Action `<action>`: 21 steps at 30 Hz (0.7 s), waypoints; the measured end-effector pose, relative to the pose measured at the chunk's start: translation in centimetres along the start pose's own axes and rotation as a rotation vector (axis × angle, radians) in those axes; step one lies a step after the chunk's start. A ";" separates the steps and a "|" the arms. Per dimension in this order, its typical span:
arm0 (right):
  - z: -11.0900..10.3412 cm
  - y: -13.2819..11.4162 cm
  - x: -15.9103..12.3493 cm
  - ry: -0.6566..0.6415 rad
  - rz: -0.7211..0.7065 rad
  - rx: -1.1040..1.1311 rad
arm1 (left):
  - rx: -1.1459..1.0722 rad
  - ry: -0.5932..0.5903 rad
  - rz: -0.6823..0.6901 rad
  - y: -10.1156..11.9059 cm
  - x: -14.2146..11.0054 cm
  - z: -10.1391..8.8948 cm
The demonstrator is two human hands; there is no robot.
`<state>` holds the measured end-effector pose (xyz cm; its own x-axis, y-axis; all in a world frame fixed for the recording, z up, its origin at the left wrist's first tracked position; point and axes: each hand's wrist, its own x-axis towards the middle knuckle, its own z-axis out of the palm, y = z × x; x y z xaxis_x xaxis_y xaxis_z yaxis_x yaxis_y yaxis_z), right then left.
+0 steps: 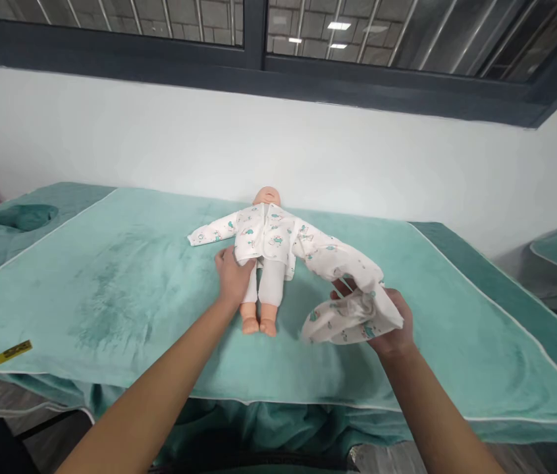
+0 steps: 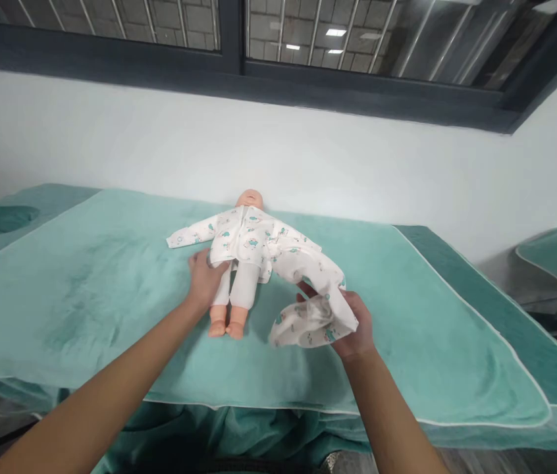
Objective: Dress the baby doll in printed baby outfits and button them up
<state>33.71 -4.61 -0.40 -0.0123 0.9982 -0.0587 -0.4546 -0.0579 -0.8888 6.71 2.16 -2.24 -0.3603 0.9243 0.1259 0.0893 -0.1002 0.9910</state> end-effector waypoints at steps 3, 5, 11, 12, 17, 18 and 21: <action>-0.4 1.6 -0.2 -0.011 0.074 0.029 | 0.236 -0.032 0.246 1.9 -1.8 -0.7; -0.2 2.3 0.0 -0.049 0.147 -0.009 | 0.202 -0.281 0.219 3.4 -3.2 -0.8; 4.6 1.7 0.3 -0.348 -0.015 -0.579 | -0.018 -0.529 -0.046 6.1 -4.2 -0.4; 5.6 1.5 0.3 -0.421 -0.069 -0.714 | -0.039 -0.528 -0.061 6.4 -4.1 -0.6; 7.4 1.0 -0.3 -0.702 -0.178 -1.177 | -0.202 -0.542 -0.006 9.1 -3.6 -3.4; 7.2 0.9 -0.2 -0.742 -0.135 -1.134 | -0.231 -0.529 0.037 9.9 -3.7 -4.2; 6.6 -0.3 0.3 -0.677 -0.110 -0.921 | -0.270 -0.507 0.159 12.5 -3.9 -6.5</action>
<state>27.97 -4.16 2.82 -0.6163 0.7860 0.0485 0.3373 0.3191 -0.8857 3.22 -5.03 9.96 0.1323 0.9443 0.3013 -0.1572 -0.2801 0.9470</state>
